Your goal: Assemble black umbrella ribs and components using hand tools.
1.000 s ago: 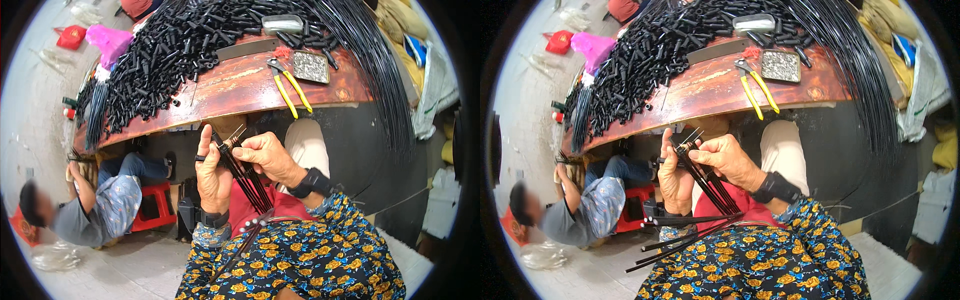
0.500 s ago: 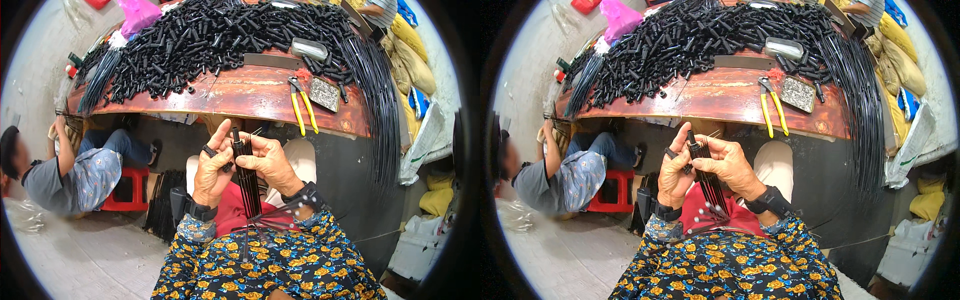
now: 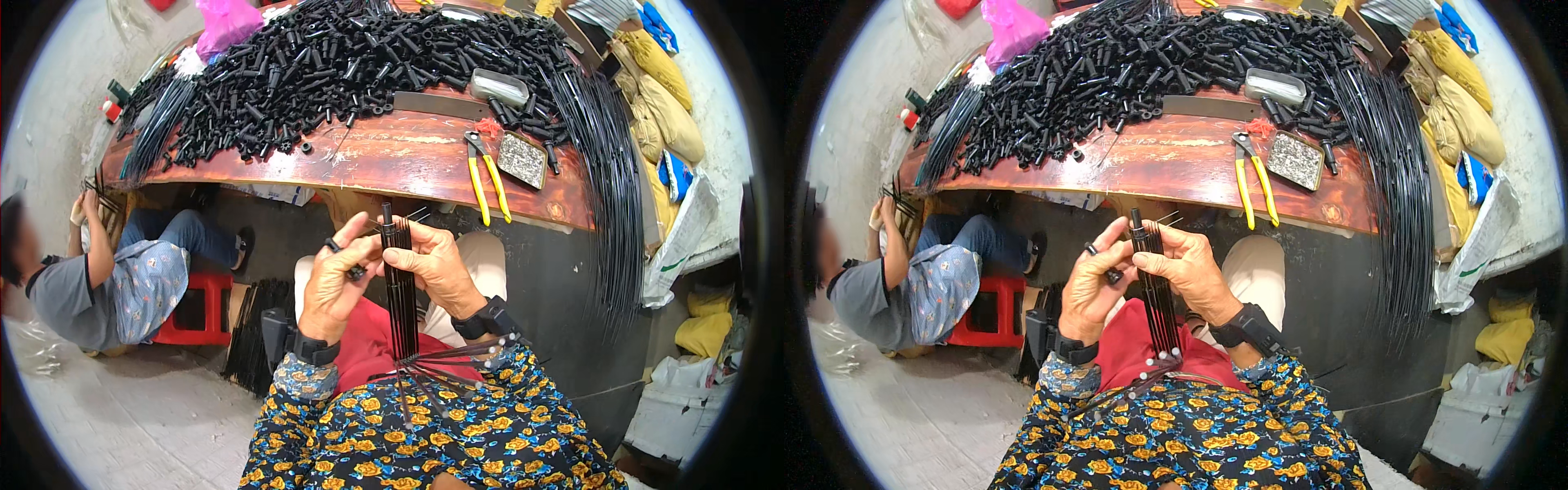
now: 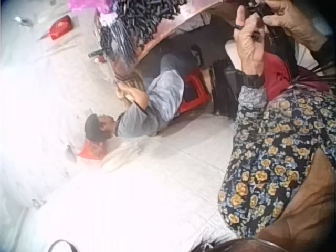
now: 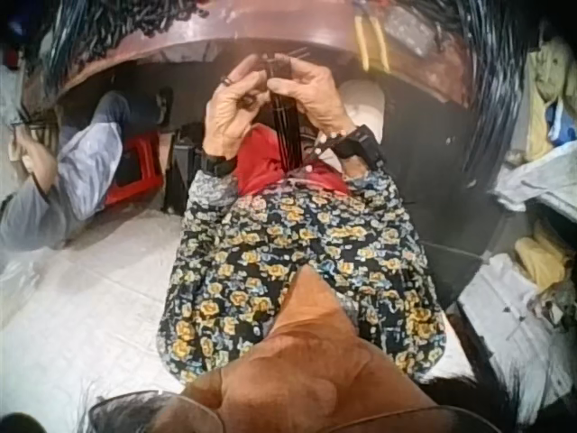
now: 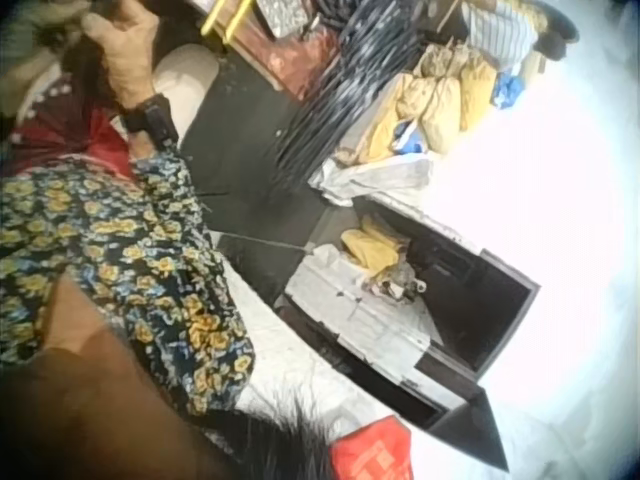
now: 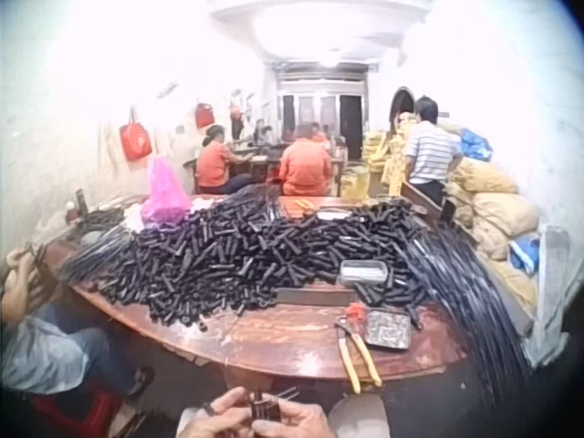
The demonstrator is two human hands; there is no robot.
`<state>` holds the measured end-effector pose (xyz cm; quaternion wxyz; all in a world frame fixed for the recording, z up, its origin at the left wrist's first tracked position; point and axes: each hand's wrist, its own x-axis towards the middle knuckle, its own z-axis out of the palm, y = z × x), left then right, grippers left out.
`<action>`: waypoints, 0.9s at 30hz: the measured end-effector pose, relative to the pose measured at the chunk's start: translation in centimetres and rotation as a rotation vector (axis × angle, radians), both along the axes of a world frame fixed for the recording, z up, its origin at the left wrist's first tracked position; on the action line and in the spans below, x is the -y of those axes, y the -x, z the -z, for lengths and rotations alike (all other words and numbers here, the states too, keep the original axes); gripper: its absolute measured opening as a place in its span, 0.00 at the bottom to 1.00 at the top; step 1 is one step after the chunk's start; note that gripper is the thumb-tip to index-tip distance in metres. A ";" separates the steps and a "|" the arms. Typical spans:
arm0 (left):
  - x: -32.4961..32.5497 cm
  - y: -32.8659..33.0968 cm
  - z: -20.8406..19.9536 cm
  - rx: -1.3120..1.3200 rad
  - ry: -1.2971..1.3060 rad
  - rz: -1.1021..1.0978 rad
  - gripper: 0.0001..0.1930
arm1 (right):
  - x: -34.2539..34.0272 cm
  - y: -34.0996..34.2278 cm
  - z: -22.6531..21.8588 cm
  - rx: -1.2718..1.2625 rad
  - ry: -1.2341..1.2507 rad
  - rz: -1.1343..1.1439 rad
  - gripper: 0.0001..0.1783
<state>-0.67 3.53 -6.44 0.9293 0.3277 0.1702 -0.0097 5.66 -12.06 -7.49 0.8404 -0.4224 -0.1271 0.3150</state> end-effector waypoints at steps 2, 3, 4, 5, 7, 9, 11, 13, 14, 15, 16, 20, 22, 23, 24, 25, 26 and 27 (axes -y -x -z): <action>-1.8 -0.2 0.7 -0.054 0.001 -0.024 0.27 | 0.5 -0.2 0.1 -0.026 0.026 -0.065 0.25; -2.9 -0.4 0.5 -0.016 0.005 -0.022 0.23 | 0.5 0.0 -0.3 -0.029 0.018 -0.062 0.25; -3.9 -0.7 0.1 0.016 -0.040 -0.017 0.21 | 0.6 0.0 -0.7 -0.050 0.013 -0.090 0.24; -4.6 -1.2 -0.4 0.048 -0.084 -0.012 0.18 | 0.7 0.0 -1.0 -0.071 0.009 -0.118 0.24; -5.0 -2.9 -1.5 0.110 -0.148 -0.003 0.18 | 0.7 -0.1 -0.8 -0.095 -0.007 -0.121 0.23; -4.4 -4.2 -2.8 0.127 -0.192 0.034 0.19 | 0.8 -0.1 -0.6 -0.122 -0.021 -0.120 0.22; -3.8 -5.4 -3.8 0.148 -0.199 0.068 0.20 | 0.8 -0.3 -0.3 -0.131 -0.018 -0.132 0.19; -3.1 -5.9 -4.3 0.165 -0.194 0.108 0.21 | 1.1 -0.5 0.0 -0.107 0.022 -0.137 0.18; -2.8 -6.1 -4.4 0.168 -0.195 0.130 0.20 | 1.3 -0.5 0.1 -0.078 0.062 -0.153 0.18; -2.6 -6.3 -4.5 0.175 -0.200 0.144 0.20 | 1.3 -0.5 -0.1 -0.078 0.063 -0.152 0.18; -2.4 -6.4 -4.5 0.180 -0.203 0.158 0.20 | 1.2 -0.4 -0.5 -0.090 0.042 -0.147 0.16; -1.8 -6.3 -4.6 0.160 -0.213 0.200 0.19 | 1.2 -0.4 -0.3 -0.067 0.043 -0.120 0.15; -1.6 -6.4 -4.3 0.166 -0.209 0.190 0.17 | 1.4 -0.5 -0.1 -0.068 0.073 -0.124 0.15; -1.5 -6.5 -4.2 0.165 -0.207 0.191 0.17 | 1.5 -0.5 0.0 -0.068 0.101 -0.127 0.15; -1.6 -6.3 -4.3 0.153 -0.231 0.181 0.16 | 1.5 -0.4 -0.4 -0.066 0.102 -0.136 0.15; -1.7 -6.1 -4.4 0.140 -0.256 0.171 0.16 | 1.6 -0.3 -0.9 -0.058 0.126 -0.150 0.16; -1.8 -6.0 -4.3 0.140 -0.256 0.162 0.16 | 1.5 -0.3 -1.2 -0.051 0.149 -0.165 0.17; -1.8 -6.1 -4.2 0.149 -0.302 0.182 0.16 | 1.4 -0.2 -1.2 -0.049 0.153 -0.168 0.17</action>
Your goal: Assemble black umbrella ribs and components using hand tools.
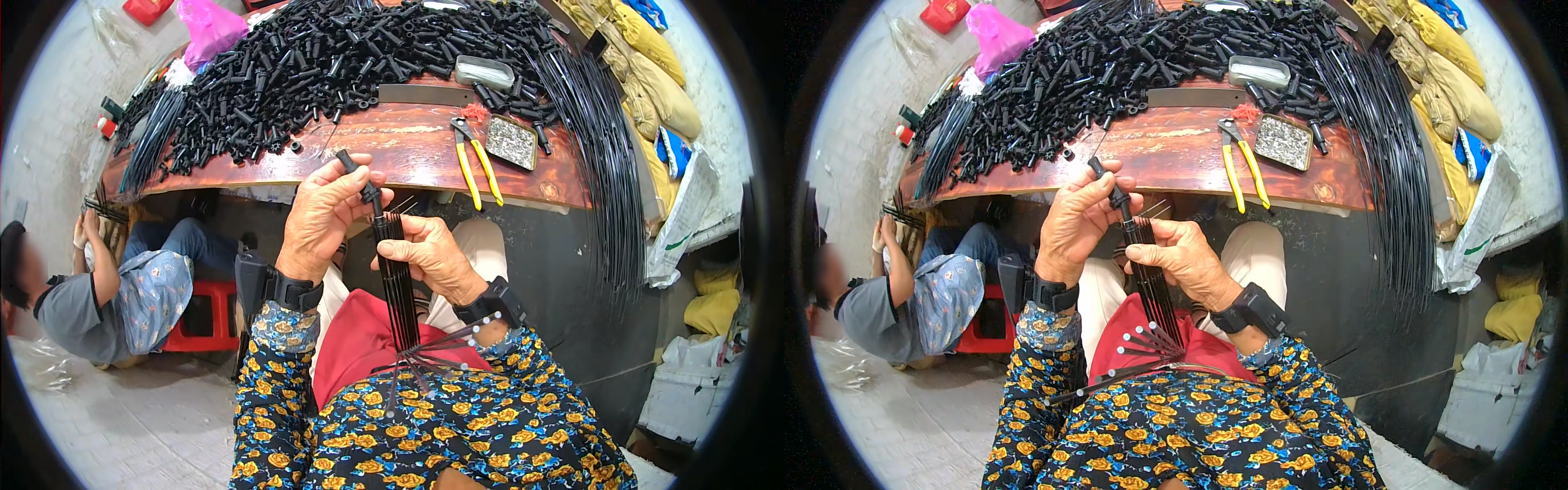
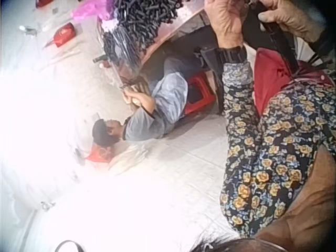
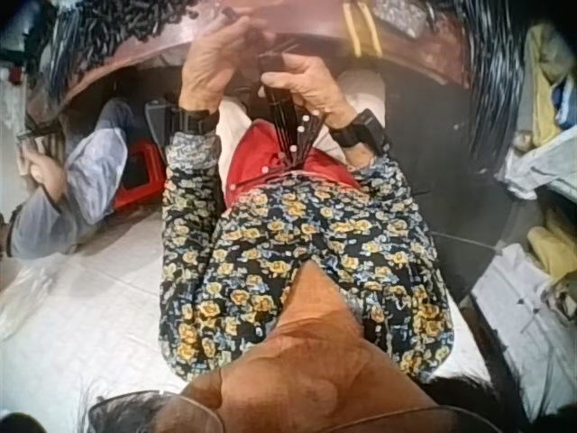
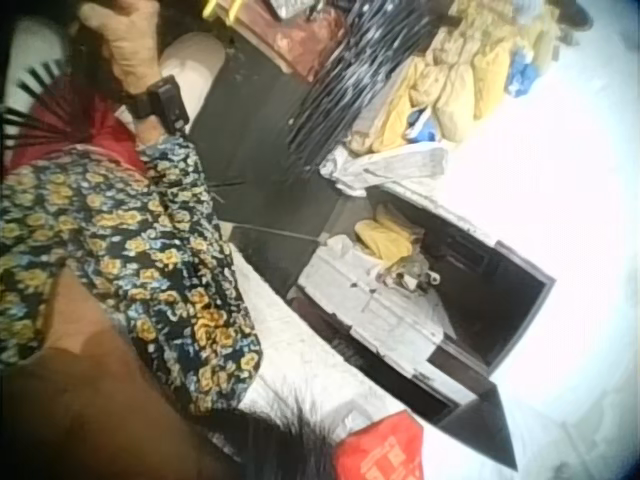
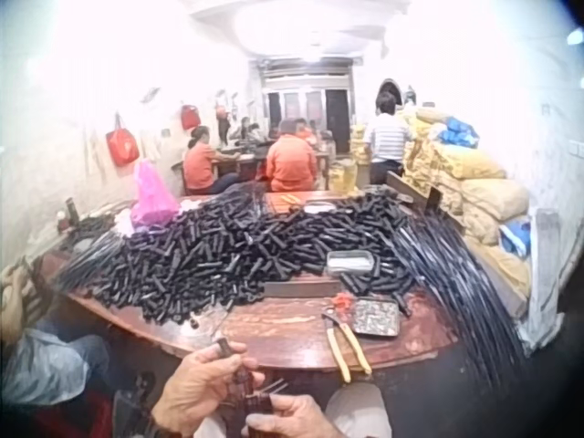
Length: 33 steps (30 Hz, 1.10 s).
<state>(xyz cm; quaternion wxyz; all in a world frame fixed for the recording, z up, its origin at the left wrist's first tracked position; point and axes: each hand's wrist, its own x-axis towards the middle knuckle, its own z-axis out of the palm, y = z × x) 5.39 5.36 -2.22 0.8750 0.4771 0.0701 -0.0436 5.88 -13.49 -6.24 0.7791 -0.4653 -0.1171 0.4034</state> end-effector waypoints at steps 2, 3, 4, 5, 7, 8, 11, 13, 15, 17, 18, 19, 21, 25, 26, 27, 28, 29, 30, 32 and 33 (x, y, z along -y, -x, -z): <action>0.1 0.1 -0.1 0.011 -0.043 0.012 0.16 | -0.3 0.2 0.0 -0.031 -0.107 0.037 0.15; 0.4 0.0 -0.4 0.010 -0.114 0.032 0.18 | -0.2 0.1 0.0 -0.032 -0.101 0.036 0.15; 0.6 0.1 -0.8 0.008 -0.185 0.053 0.19 | -0.1 0.1 -0.2 -0.056 -0.099 0.045 0.15; 0.6 0.1 -1.2 0.007 -0.178 0.051 0.19 | 0.0 0.0 -0.2 -0.081 -0.096 0.054 0.14; 0.5 0.2 -2.0 0.004 -0.253 0.089 0.21 | 0.0 -0.2 0.3 -0.081 -0.105 0.050 0.15; 0.5 0.2 -2.4 0.002 -0.245 0.083 0.21 | 0.0 -0.2 0.5 -0.079 -0.119 0.053 0.15; 0.1 -0.3 -2.7 -0.032 -0.399 0.084 0.18 | -0.1 -0.2 0.2 -0.085 -0.106 0.033 0.16; -0.2 -0.5 -2.2 -0.033 -0.419 0.064 0.16 | -0.3 -0.3 0.5 -0.073 -0.084 0.028 0.18; 0.1 -0.5 -2.2 -0.042 -0.433 0.054 0.12 | -0.2 -0.3 0.4 -0.063 -0.055 0.029 0.21; -0.1 -0.7 -1.4 -0.024 -0.352 0.075 0.12 | -0.2 -0.4 0.6 -0.076 -0.054 0.033 0.21; -0.1 -0.7 -1.0 -0.005 -0.282 0.097 0.13 | -0.2 -0.3 0.6 -0.087 -0.063 0.040 0.22; -0.3 -0.7 -0.7 -0.006 -0.278 0.092 0.13 | -0.3 -0.3 0.7 -0.088 -0.058 0.035 0.22; -0.5 -0.7 0.0 0.025 -0.238 0.094 0.13 | -0.4 -0.3 0.9 -0.079 -0.065 0.032 0.20; -0.5 -0.5 0.4 0.012 -0.206 0.094 0.15 | -0.2 -0.4 1.2 -0.060 -0.031 0.019 0.19; -0.5 -0.5 0.7 0.023 -0.192 0.098 0.16 | -0.2 -0.4 1.1 -0.067 -0.046 0.023 0.18; -0.5 -0.5 0.9 0.033 -0.179 0.104 0.16 | -0.2 -0.4 1.0 -0.075 -0.062 0.028 0.18; -0.5 -0.5 1.0 0.033 -0.179 0.105 0.16 | -0.2 -0.3 0.9 -0.075 -0.063 0.029 0.18; -0.5 -0.4 1.1 0.044 -0.175 0.104 0.17 | -0.2 -0.2 0.8 -0.084 -0.069 0.027 0.18; -0.6 -0.4 1.1 0.055 -0.171 0.105 0.17 | -0.3 -0.2 0.7 -0.091 -0.075 0.028 0.18; -0.7 -0.3 1.0 0.042 -0.143 0.122 0.17 | -0.2 -0.4 1.1 -0.081 -0.065 0.023 0.18; -0.6 -0.2 0.7 0.027 -0.118 0.135 0.17 | -0.1 -0.4 1.1 -0.073 -0.057 0.014 0.17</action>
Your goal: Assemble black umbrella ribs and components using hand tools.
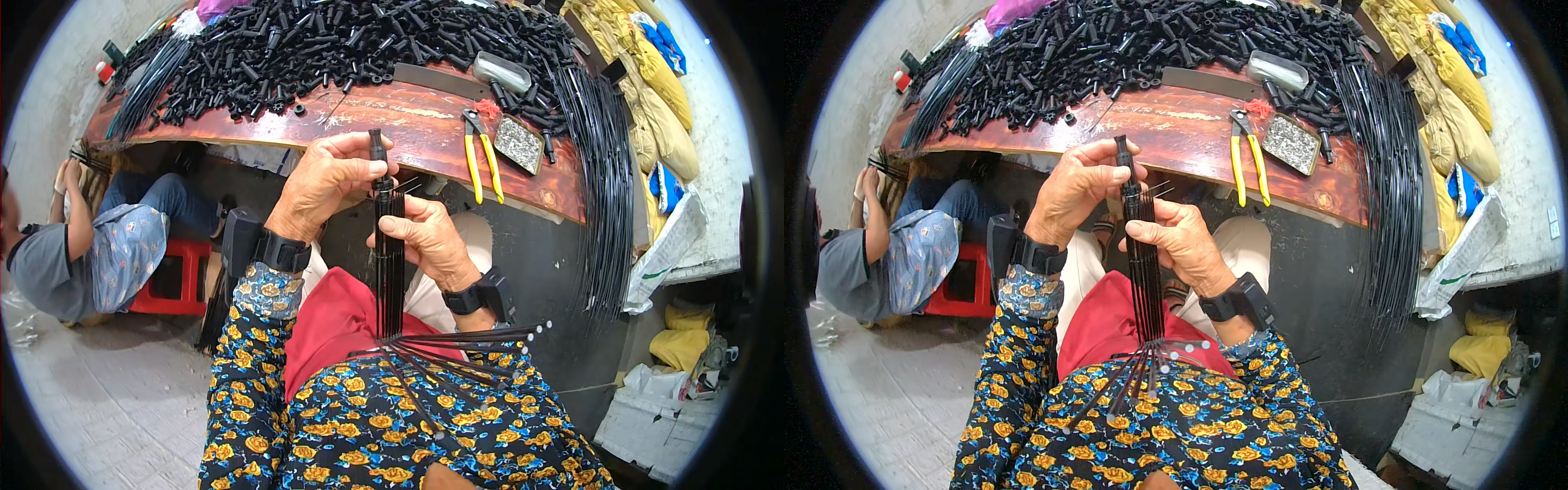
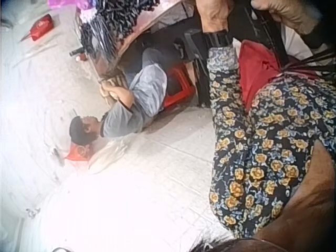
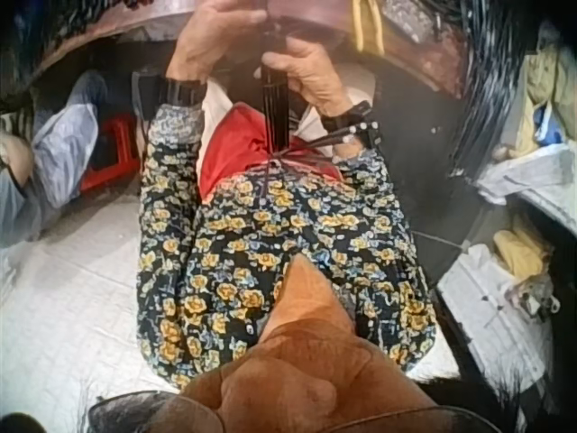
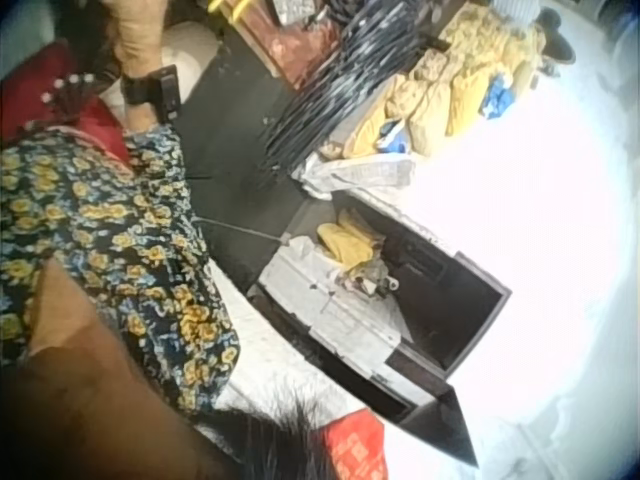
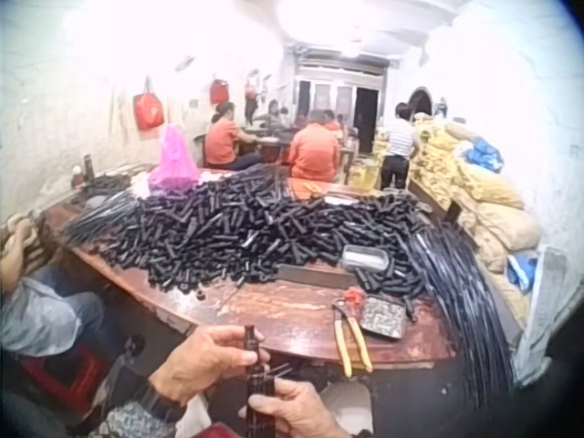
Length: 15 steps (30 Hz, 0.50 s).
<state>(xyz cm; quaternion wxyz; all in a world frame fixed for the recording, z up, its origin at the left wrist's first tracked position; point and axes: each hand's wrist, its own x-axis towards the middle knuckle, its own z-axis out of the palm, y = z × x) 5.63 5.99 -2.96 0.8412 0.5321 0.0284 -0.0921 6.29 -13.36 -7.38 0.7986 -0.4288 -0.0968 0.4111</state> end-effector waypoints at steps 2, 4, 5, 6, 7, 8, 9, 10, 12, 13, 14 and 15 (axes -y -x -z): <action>0.0 0.0 -0.3 0.013 -0.022 0.002 0.18 | -0.1 0.1 -0.4 -0.007 -0.030 0.007 0.17; 0.0 -0.2 -0.3 0.026 -0.036 0.007 0.18 | -0.1 0.0 -0.5 -0.014 -0.051 0.017 0.17; 0.0 -0.2 -0.3 0.037 -0.051 0.013 0.18 | 0.0 0.0 -0.6 -0.021 -0.028 0.018 0.17; 0.0 -0.2 -0.3 0.047 -0.067 0.017 0.18 | 0.0 0.0 -0.6 -0.030 -0.007 0.015 0.17; 0.1 -0.2 -0.4 0.046 -0.070 0.021 0.18 | 0.0 -0.1 -0.4 -0.030 -0.010 0.018 0.17; 0.1 -0.1 -0.4 0.059 -0.075 0.018 0.18 | 0.0 -0.2 0.0 -0.020 -0.012 0.012 0.17; 0.2 -0.1 -0.5 0.071 -0.080 0.016 0.19 | 0.0 -0.2 0.2 -0.009 -0.013 0.007 0.17; 0.3 -0.1 -0.6 0.071 -0.082 0.022 0.19 | 0.1 -0.2 0.1 -0.010 -0.016 0.012 0.17; 0.7 0.2 -0.9 0.091 -0.016 0.054 0.27 | 0.2 -0.1 0.2 -0.032 -0.080 0.026 0.17; 0.8 0.3 -1.0 0.089 -0.019 0.061 0.27 | 0.3 -0.2 0.1 -0.034 -0.084 0.033 0.17; 0.8 0.5 -1.0 0.117 -0.007 0.069 0.33 | 0.3 -0.2 0.0 -0.047 -0.098 0.013 0.17; 0.8 0.6 -1.0 0.145 0.005 0.080 0.40 | 0.4 -0.3 0.0 -0.060 -0.112 -0.006 0.17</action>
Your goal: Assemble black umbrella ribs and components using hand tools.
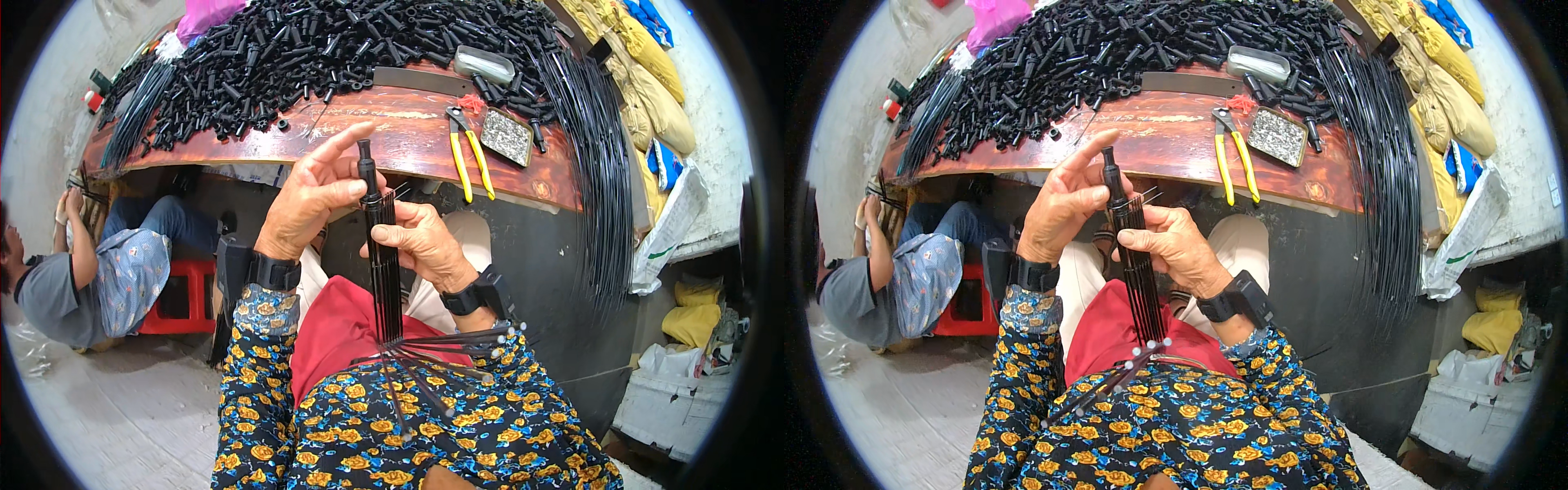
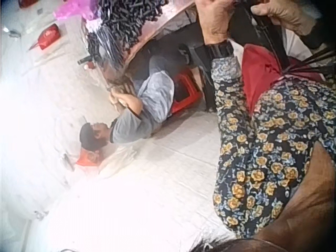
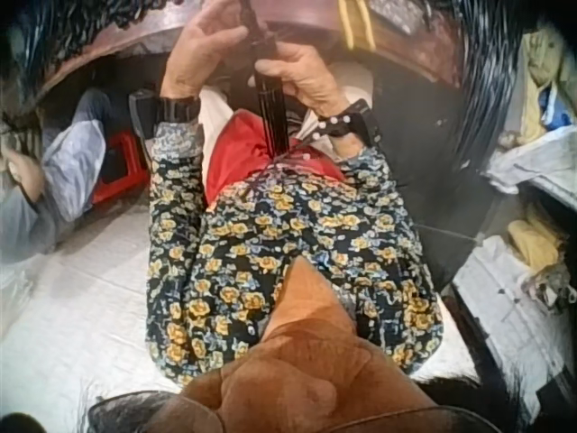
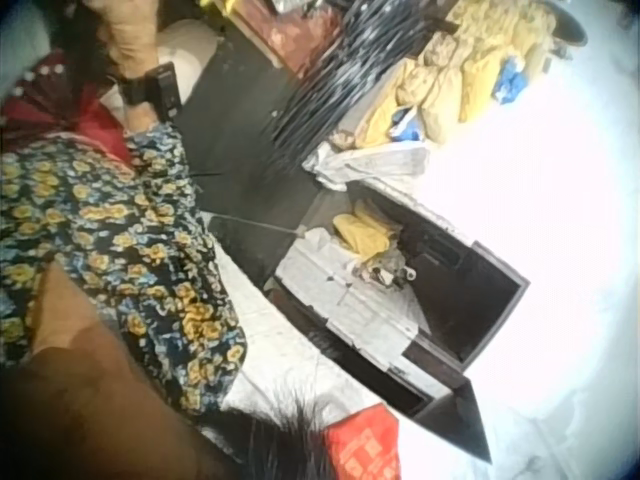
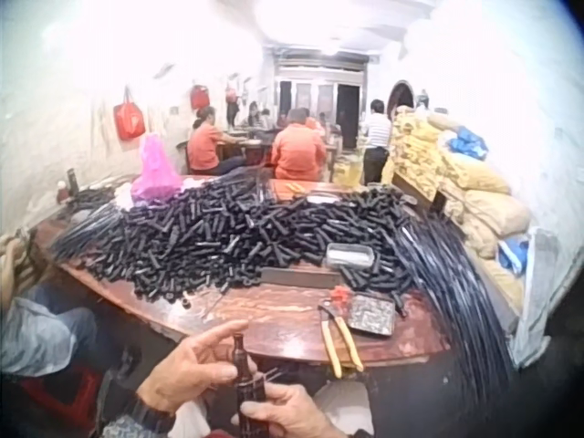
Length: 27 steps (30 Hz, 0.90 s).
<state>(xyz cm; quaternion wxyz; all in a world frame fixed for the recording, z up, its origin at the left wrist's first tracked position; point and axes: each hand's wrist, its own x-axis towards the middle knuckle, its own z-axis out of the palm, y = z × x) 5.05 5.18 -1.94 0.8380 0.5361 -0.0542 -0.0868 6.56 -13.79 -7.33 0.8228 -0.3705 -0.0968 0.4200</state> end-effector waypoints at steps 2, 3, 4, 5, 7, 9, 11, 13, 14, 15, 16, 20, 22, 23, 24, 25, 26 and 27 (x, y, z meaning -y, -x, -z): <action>0.0 0.3 0.1 0.015 -0.028 0.020 0.45 | 0.2 -0.1 0.0 0.001 -0.014 0.000 0.17; 0.2 0.6 0.1 0.050 -0.041 0.009 0.45 | 0.1 -0.1 0.0 0.004 -0.026 -0.011 0.17; 0.3 0.9 0.0 0.084 -0.054 -0.002 0.46 | 0.0 -0.1 -0.1 0.003 -0.031 -0.008 0.17; 0.2 1.0 0.1 0.096 -0.056 -0.012 0.44 | -0.1 0.0 -0.2 0.005 -0.039 -0.013 0.17; 0.3 1.2 0.3 0.044 -0.085 -0.018 0.41 | 0.1 -0.2 0.1 0.005 -0.047 -0.003 0.17; -0.1 1.1 0.5 0.027 -0.150 -0.002 0.32 | 0.0 -0.4 0.7 0.044 0.040 -0.032 0.17; -0.1 1.2 0.4 0.064 -0.186 -0.008 0.31 | -0.2 0.0 0.1 0.038 0.012 -0.006 0.17; 0.0 1.2 0.1 0.103 -0.220 -0.012 0.30 | -0.4 0.1 -0.1 0.033 -0.015 0.021 0.16; 0.1 1.3 -0.2 0.098 -0.230 -0.027 0.30 | -0.5 0.1 0.2 0.047 -0.008 0.021 0.16; 0.3 1.3 -0.3 0.092 -0.237 -0.039 0.30 | -0.4 0.1 0.3 0.062 0.002 0.024 0.16; 0.4 1.4 -0.2 0.092 -0.241 -0.030 0.30 | -0.3 0.1 0.3 0.060 -0.002 0.034 0.16; 0.5 1.7 -0.1 0.104 -0.260 -0.045 0.31 | -0.4 0.4 0.3 0.032 -0.012 0.045 0.15; 0.8 1.8 -0.2 0.107 -0.228 -0.072 0.31 | -0.4 0.5 0.2 0.025 -0.052 0.076 0.15; 0.9 1.8 -0.2 0.116 -0.235 -0.072 0.31 | -0.2 0.4 0.2 0.049 0.003 0.059 0.14; 1.0 1.8 -0.3 0.114 -0.246 -0.058 0.31 | -0.1 0.3 0.2 0.074 0.057 0.039 0.13; 1.2 1.8 -0.2 0.131 -0.261 -0.071 0.31 | -0.2 0.4 0.2 0.068 0.046 0.053 0.13; 1.3 1.8 -0.1 0.148 -0.276 -0.085 0.31 | -0.3 0.5 0.3 0.061 -0.003 0.071 0.13; 1.5 1.7 -0.1 0.150 -0.284 -0.109 0.31 | -0.5 0.6 0.3 0.051 -0.052 0.091 0.12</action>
